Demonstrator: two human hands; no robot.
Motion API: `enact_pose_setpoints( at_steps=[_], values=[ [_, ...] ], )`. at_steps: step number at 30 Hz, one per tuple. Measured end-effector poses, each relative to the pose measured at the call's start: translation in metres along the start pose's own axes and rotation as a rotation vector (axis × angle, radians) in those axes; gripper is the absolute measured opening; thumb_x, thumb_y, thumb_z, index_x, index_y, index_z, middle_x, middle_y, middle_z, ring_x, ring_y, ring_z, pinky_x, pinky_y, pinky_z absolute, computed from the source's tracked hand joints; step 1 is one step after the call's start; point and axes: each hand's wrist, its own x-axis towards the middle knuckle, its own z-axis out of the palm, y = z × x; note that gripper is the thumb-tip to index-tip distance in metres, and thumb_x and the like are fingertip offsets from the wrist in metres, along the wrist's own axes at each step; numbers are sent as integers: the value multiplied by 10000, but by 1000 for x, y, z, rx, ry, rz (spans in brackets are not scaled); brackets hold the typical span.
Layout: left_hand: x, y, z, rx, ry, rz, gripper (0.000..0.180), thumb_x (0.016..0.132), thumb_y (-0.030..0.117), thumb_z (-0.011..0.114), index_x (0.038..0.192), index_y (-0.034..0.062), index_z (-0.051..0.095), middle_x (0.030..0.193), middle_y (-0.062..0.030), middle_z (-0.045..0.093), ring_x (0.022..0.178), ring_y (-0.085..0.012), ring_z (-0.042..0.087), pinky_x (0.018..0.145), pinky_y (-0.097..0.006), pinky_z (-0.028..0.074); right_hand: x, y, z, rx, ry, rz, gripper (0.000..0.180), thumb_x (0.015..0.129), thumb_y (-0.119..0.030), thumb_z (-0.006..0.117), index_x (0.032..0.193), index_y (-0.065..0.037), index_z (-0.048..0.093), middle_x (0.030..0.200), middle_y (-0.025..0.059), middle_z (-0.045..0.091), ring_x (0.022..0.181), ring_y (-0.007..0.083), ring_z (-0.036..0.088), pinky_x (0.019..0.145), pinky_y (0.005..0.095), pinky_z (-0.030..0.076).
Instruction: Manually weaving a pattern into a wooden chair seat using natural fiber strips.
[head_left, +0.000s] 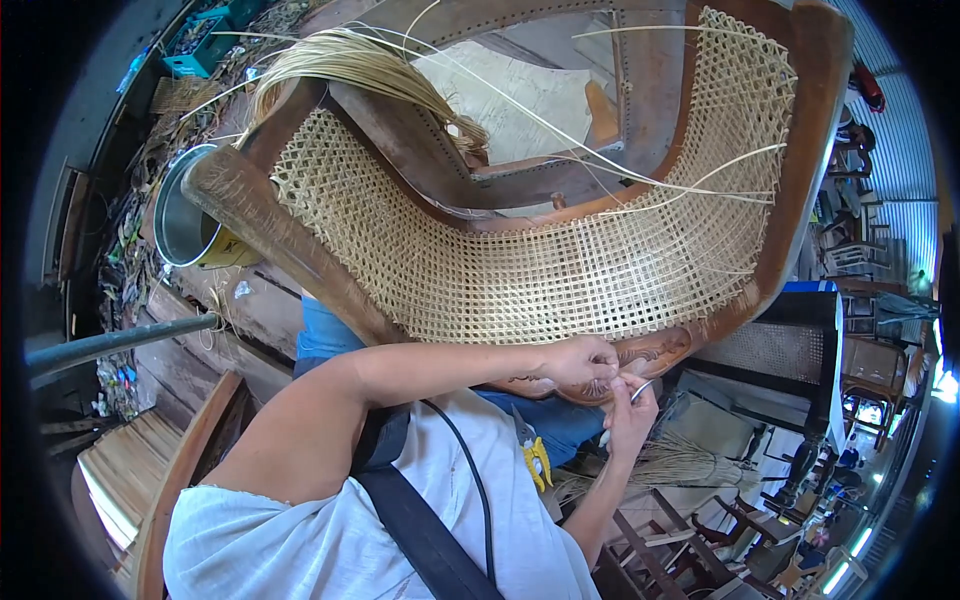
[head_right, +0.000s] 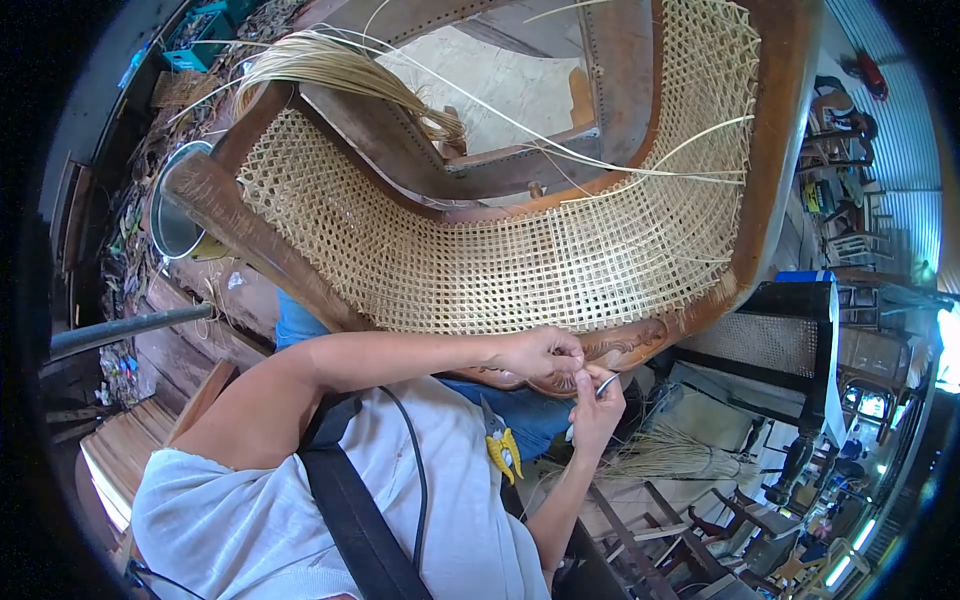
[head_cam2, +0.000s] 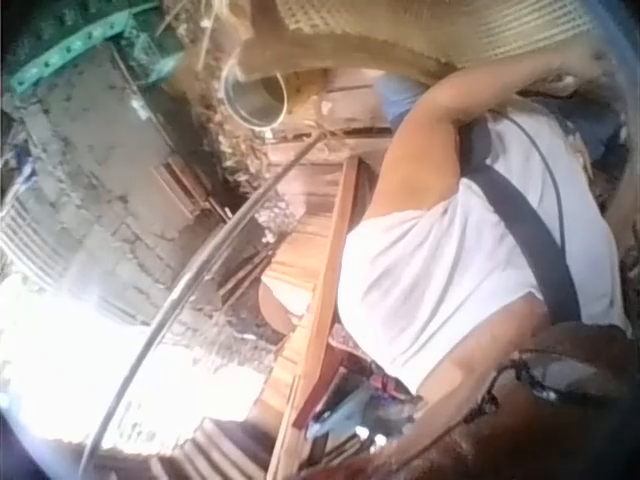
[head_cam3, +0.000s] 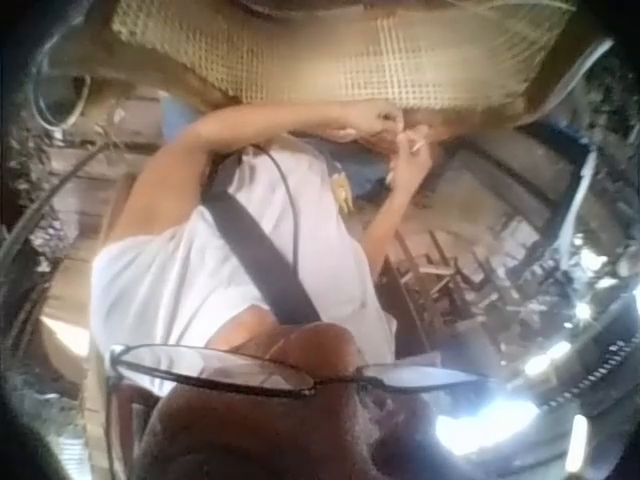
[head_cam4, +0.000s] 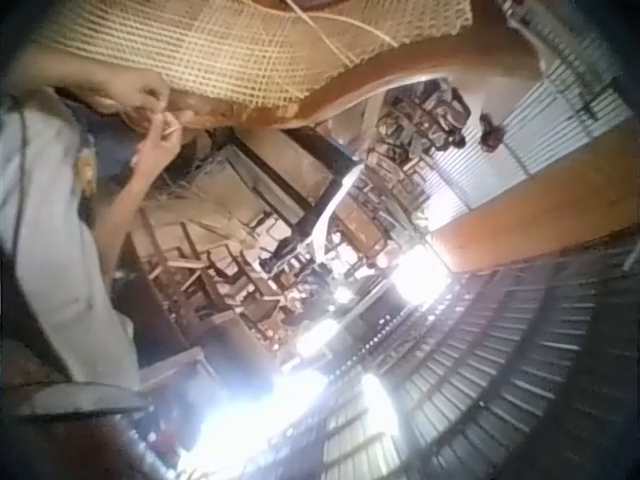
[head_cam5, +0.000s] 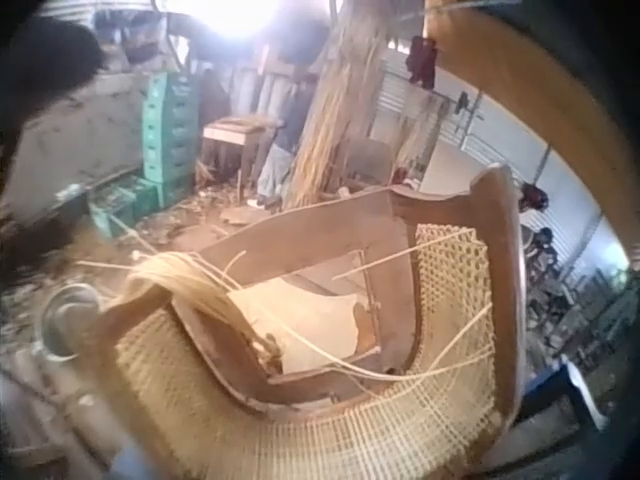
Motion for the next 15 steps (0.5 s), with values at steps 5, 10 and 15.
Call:
enact_pose_setpoints(
  at_steps=[5,10,15],
  values=[
    [0,4,-23,271,-60,-194,186,883,187,641,959,25,688,891,-114,698,838,-198,651,771,-342,523,11,23,-15,-536,232,-317,172,915,-152,628,852,6,600,726,96,632,593,200,584,566,357,456],
    [1,-20,-191,918,105,-596,328,794,320,703,1032,96,732,950,-135,718,861,-270,687,785,-382,531,40,6,-36,-757,486,-152,271,913,-237,598,809,12,588,726,211,623,700,400,613,629,463,465],
    [-8,-65,-258,1055,202,-863,357,714,293,732,962,37,740,974,-190,705,931,-299,688,796,-372,538,73,34,21,-1059,288,-276,256,908,-242,581,815,-4,580,796,231,641,765,416,627,681,493,485]
  ],
)
